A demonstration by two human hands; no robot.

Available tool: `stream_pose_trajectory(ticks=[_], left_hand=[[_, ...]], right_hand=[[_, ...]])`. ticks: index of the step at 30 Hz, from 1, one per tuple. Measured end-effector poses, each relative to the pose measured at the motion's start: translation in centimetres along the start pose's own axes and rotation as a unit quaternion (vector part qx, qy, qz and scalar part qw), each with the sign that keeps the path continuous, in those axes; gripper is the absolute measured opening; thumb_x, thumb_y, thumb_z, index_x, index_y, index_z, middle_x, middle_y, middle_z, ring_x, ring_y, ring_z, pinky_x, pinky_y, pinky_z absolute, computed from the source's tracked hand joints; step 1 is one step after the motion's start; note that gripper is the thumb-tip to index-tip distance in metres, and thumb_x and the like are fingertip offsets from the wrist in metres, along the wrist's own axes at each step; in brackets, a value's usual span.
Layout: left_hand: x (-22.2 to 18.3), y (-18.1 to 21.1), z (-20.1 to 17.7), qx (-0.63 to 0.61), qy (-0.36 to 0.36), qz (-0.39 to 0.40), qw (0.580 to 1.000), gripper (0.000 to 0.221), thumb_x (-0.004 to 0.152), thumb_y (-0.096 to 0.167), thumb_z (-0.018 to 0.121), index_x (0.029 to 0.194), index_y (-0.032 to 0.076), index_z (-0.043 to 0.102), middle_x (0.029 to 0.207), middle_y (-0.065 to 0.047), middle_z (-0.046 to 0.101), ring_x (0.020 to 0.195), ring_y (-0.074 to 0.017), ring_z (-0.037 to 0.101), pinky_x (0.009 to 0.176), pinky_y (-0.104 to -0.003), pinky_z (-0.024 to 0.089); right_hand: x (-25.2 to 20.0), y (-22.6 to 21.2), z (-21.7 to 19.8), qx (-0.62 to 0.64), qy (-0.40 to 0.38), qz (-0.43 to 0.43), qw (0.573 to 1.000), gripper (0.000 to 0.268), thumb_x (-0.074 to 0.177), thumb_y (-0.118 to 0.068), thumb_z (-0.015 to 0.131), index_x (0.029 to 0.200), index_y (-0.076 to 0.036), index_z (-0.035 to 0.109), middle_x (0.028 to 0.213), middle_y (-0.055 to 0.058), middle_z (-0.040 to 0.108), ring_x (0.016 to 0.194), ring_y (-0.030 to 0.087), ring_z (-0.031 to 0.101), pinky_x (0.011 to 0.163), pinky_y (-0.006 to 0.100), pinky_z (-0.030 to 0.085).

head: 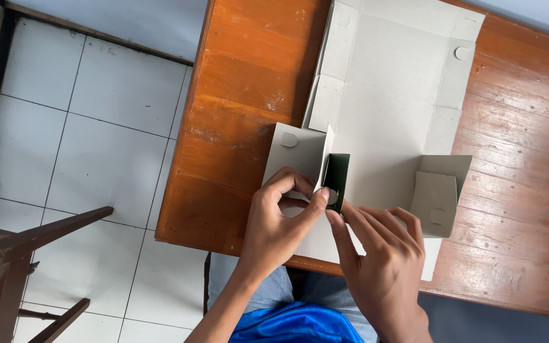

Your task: Assembling a cardboard gift box by folding a flat template and inserting a smaller product box.

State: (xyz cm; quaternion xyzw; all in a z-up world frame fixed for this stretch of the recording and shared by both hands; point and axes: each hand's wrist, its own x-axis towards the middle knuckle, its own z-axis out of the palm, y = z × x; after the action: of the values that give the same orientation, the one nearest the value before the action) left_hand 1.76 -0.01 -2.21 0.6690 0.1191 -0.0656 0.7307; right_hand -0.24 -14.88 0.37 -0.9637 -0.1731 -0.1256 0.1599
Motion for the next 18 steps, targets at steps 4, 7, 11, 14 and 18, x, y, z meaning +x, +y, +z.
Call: stream_pose_trajectory(ticks=[4, 7, 11, 14, 18], left_hand=[[0.0, 0.1, 0.0, 0.008, 0.001, 0.002, 1.0, 0.025, 0.091, 0.028, 0.068, 0.073, 0.012, 0.061, 0.083, 0.002, 0.062, 0.08, -0.0093, 0.065, 0.075, -0.024, 0.06], [0.0, 0.0, 0.1, 0.001, 0.0, 0.013, 1.0, 0.024, 0.091, 0.026, 0.069, 0.074, 0.011, 0.06, 0.081, 0.002, 0.061, 0.079, -0.0092, 0.064, 0.075, -0.024, 0.061], [-0.1, 0.0, 0.3, 0.004, 0.004, 0.01, 1.0, 0.025, 0.091, 0.027, 0.069, 0.074, 0.011, 0.061, 0.082, 0.002, 0.062, 0.08, -0.0095, 0.064, 0.077, -0.024, 0.061], [-0.2, 0.0, 0.4, 0.004, 0.007, 0.001, 1.0, 0.025, 0.091, 0.027, 0.069, 0.073, 0.011, 0.062, 0.082, 0.002, 0.062, 0.081, -0.0094, 0.065, 0.077, -0.024, 0.06], [-0.2, 0.3, 0.6, 0.003, 0.01, -0.014, 1.0, 0.024, 0.09, 0.025, 0.069, 0.071, 0.012, 0.063, 0.082, 0.003, 0.064, 0.083, -0.0091, 0.066, 0.081, -0.025, 0.061]], right_hand=[[0.5, 0.3, -0.8, 0.08, -0.059, 0.034, 0.994, 0.029, 0.106, -0.015, 0.049, 0.098, -0.003, 0.075, 0.096, 0.004, 0.079, 0.081, 0.021, 0.07, 0.084, 0.038, 0.045], [0.8, 0.7, -1.3, 0.119, -0.093, 0.07, 0.986, 0.023, 0.102, -0.017, 0.058, 0.108, -0.003, 0.076, 0.099, 0.007, 0.081, 0.081, 0.019, 0.075, 0.087, 0.038, 0.048], [0.8, 0.3, -1.7, 0.117, -0.06, 0.106, 0.986, 0.026, 0.094, -0.02, 0.072, 0.116, -0.006, 0.077, 0.094, 0.003, 0.081, 0.071, 0.015, 0.073, 0.091, 0.036, 0.055], [0.5, 0.1, -1.3, 0.109, -0.035, 0.101, 0.988, 0.027, 0.092, -0.019, 0.077, 0.116, -0.007, 0.078, 0.086, 0.002, 0.08, 0.059, 0.014, 0.062, 0.088, 0.034, 0.057], [0.3, -0.1, -1.0, 0.124, -0.03, 0.101, 0.987, 0.026, 0.093, -0.017, 0.075, 0.118, -0.007, 0.077, 0.078, 0.001, 0.077, 0.055, 0.013, 0.061, 0.085, 0.034, 0.056]])
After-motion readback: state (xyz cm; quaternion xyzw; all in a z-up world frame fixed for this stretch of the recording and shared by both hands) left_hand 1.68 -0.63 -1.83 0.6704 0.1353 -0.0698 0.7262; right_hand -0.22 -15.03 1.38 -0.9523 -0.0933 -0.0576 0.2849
